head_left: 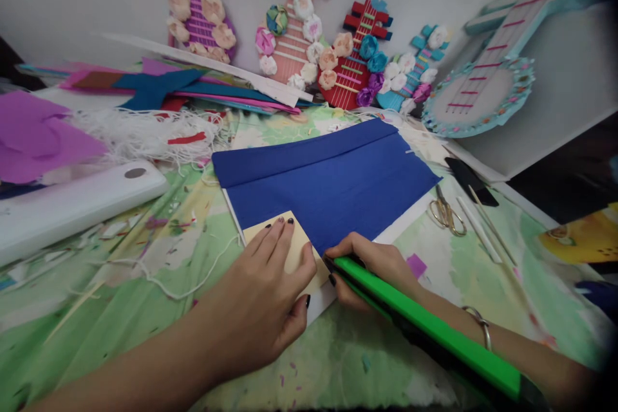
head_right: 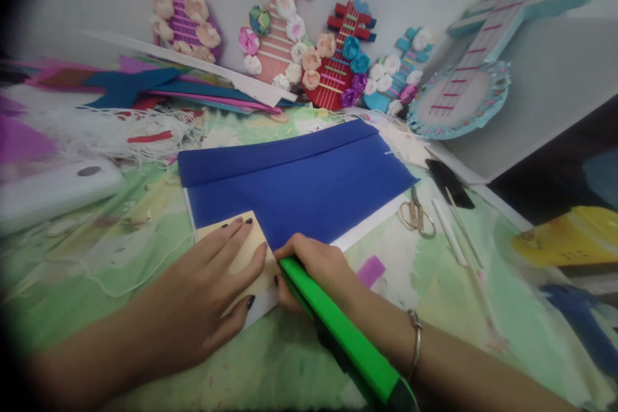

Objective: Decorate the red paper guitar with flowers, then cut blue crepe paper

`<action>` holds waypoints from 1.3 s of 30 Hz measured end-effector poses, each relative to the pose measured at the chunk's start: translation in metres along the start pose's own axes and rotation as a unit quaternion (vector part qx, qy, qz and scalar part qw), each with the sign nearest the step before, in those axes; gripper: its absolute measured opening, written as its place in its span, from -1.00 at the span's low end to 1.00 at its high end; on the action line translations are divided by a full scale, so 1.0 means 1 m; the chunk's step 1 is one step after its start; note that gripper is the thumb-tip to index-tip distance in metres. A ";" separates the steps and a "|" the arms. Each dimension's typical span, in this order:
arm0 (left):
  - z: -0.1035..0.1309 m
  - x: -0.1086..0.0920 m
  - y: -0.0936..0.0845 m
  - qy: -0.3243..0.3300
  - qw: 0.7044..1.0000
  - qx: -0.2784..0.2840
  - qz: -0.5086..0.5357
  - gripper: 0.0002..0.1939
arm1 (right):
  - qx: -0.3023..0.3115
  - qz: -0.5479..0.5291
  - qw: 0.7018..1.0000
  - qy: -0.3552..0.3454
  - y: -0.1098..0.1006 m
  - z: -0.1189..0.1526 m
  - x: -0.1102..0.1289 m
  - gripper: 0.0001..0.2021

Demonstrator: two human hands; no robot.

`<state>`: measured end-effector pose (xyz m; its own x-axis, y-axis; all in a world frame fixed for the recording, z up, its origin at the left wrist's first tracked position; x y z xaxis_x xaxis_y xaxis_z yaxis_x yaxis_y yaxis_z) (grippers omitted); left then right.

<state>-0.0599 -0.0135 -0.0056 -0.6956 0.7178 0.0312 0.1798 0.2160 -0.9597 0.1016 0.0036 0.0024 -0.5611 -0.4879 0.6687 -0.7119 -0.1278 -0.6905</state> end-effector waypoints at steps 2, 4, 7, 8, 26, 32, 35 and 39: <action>0.001 0.000 0.001 -0.002 1.000 -0.003 0.000 -0.47 | 0.003 -0.006 1.000 0.001 0.002 0.000 -0.003 -0.69; 0.001 0.001 0.001 -0.003 1.000 -0.006 0.000 -0.47 | 0.009 -0.011 1.000 0.002 0.004 0.001 -0.005 -0.66; 0.000 0.001 0.000 -0.004 1.000 -0.009 0.001 -0.48 | 0.005 -0.007 1.000 0.012 0.004 0.001 -0.008 -0.66; 0.000 0.001 0.000 -0.002 1.000 -0.008 0.002 -0.48 | 0.004 -0.006 1.000 0.017 0.004 0.001 -0.009 -0.67; 0.000 0.000 -0.001 -0.005 1.000 -0.009 0.004 -0.48 | -0.014 0.003 1.000 0.027 0.000 -0.001 -0.001 -0.71; 0.000 0.001 -0.001 -0.006 1.000 -0.009 0.006 -0.49 | -0.004 -0.004 1.000 0.000 0.003 -0.003 0.001 -0.70; 0.000 0.001 -0.001 -0.006 1.000 -0.008 0.006 -0.49 | -0.004 -0.003 1.000 0.007 0.004 -0.003 0.000 -0.73; 0.000 0.000 -0.001 -0.009 1.000 -0.006 0.007 -0.49 | -0.008 -0.014 1.000 0.007 0.004 -0.003 -0.001 -0.74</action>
<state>-0.0602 -0.0136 -0.0046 -0.7046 0.7095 0.0122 0.1985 0.2135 -0.9566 0.0981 0.0060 0.0003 -0.5467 -0.4716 0.6919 -0.7343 -0.1272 -0.6668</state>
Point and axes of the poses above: each hand's wrist, its own z-axis away from the middle knuckle, its own y-axis out of the palm, x = y × z, the point moved 5 cm from there along -z, towards the middle knuckle, and after that the axes turned 6 degrees about -z, right-handed, at the moved point
